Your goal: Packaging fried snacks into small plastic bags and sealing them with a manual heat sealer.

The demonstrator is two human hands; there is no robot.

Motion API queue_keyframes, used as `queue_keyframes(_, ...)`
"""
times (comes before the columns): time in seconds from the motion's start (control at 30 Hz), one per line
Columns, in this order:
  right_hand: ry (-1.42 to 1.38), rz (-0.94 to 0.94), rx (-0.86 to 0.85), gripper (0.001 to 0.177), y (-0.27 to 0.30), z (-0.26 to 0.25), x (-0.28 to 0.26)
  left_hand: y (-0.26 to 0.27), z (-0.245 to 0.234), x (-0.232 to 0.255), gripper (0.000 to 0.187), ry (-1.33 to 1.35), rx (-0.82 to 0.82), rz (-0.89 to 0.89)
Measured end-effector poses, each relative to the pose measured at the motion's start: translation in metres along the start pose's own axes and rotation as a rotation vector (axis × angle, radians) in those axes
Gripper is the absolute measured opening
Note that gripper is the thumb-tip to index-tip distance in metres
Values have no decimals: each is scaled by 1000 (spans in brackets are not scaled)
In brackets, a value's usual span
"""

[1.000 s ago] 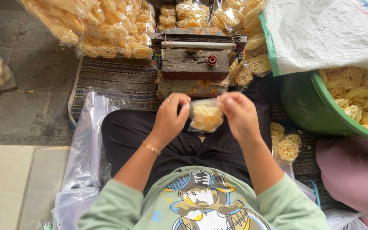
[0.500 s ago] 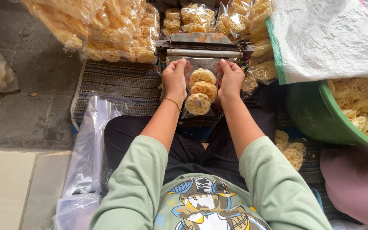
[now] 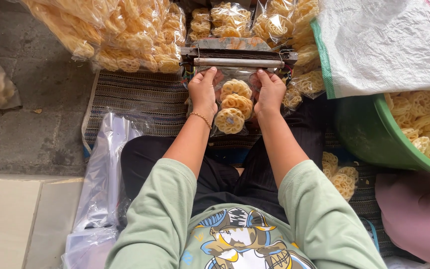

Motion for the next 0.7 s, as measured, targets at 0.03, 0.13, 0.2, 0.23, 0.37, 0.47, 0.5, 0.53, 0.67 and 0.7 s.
queue_keyframes(0.03,-1,-1,0,9,0,-1,0,3,0,3,9,0,-1,0)
queue_keyframes(0.13,0,6,-55,7,10,-2,-2,19,4,20,10,1,-38,18)
queue_keyframes(0.2,25,27,-84,7,27,-1,-6,37,7,43,10,-68,-85,77)
queue_keyframes(0.23,23,24,-87,7,35,-5,-8,46,5,49,10,-67,-86,81)
queue_keyframes(0.37,84,-23,-175,14,80,-12,-16,89,-6,80,13,-180,-129,233)
queue_keyframes(0.47,390,-461,-197,23,139,-11,-57,124,-13,100,10,-270,-203,386)
queue_keyframes(0.5,631,-831,-198,29,178,-1,-75,138,-11,109,8,-329,-272,481)
queue_keyframes(0.53,631,-829,-199,29,190,2,-78,150,-12,114,8,-330,-271,480)
queue_keyframes(0.67,881,-1288,-337,11,255,12,-79,194,-8,129,7,-251,-411,573)
queue_keyframes(0.7,908,-1305,-329,7,256,6,-78,201,-13,133,5,-200,-399,608)
Point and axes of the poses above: each hand's wrist, its own y-axis away from the middle knuckle, its own z-axis out of the palm, x = y × z, the point moved 9 cm from there along -y, towards the middle knuckle, and after that the axes turned 13 degrees about z, right-handed, at the moved point
